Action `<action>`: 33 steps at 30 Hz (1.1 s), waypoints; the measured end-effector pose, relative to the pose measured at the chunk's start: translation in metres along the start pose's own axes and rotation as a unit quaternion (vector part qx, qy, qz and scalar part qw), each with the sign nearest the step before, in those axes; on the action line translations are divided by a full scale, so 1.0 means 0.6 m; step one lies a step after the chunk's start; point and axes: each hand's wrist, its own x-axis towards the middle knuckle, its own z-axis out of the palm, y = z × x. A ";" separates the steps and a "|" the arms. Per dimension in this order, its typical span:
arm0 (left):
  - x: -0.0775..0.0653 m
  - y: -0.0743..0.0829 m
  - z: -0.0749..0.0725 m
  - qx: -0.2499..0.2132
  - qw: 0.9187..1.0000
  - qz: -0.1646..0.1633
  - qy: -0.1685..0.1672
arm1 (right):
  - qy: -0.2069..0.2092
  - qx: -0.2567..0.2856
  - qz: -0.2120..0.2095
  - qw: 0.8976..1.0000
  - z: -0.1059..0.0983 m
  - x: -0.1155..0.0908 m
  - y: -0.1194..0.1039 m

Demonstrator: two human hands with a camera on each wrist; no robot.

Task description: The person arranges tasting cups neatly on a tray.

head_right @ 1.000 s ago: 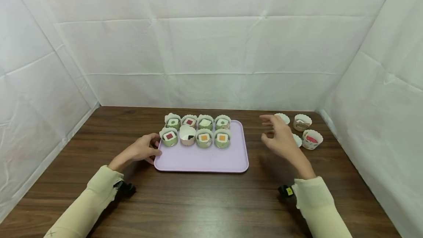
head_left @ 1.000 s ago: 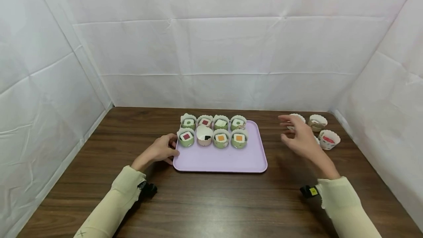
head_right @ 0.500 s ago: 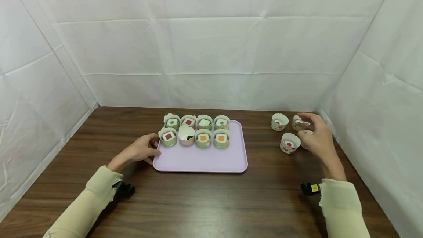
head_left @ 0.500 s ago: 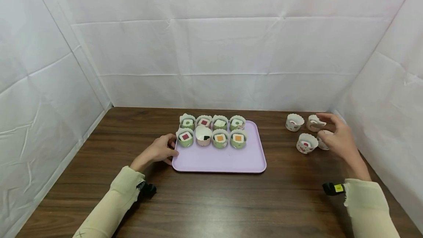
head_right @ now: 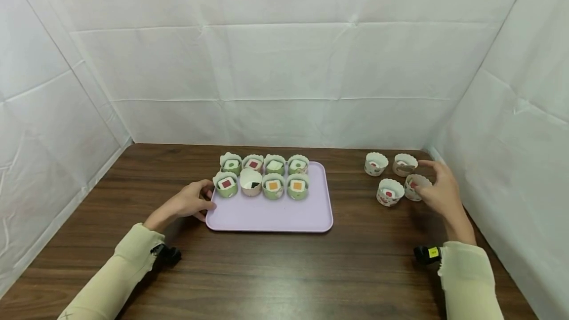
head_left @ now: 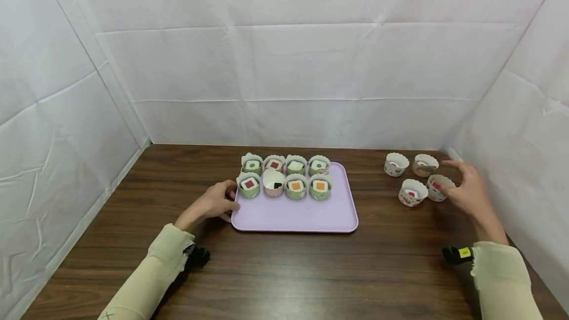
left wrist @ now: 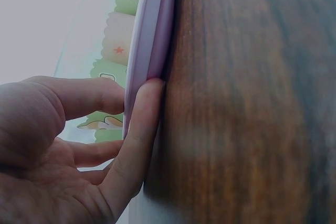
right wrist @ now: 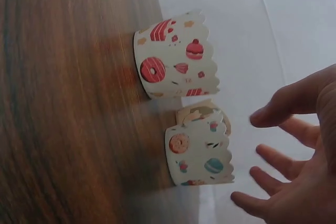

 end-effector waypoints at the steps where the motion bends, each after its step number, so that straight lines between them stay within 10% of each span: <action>1: -0.001 0.000 0.000 0.001 1.000 0.002 -0.001 | -0.004 -0.004 0.000 1.000 0.001 0.000 0.004; 13: 0.000 0.003 -0.001 0.003 1.000 0.002 0.001 | -0.057 -0.029 -0.038 0.997 0.014 0.004 0.039; 33: -0.002 0.002 0.000 0.005 1.000 -0.002 0.000 | -0.092 -0.067 0.052 0.992 0.028 -0.001 0.046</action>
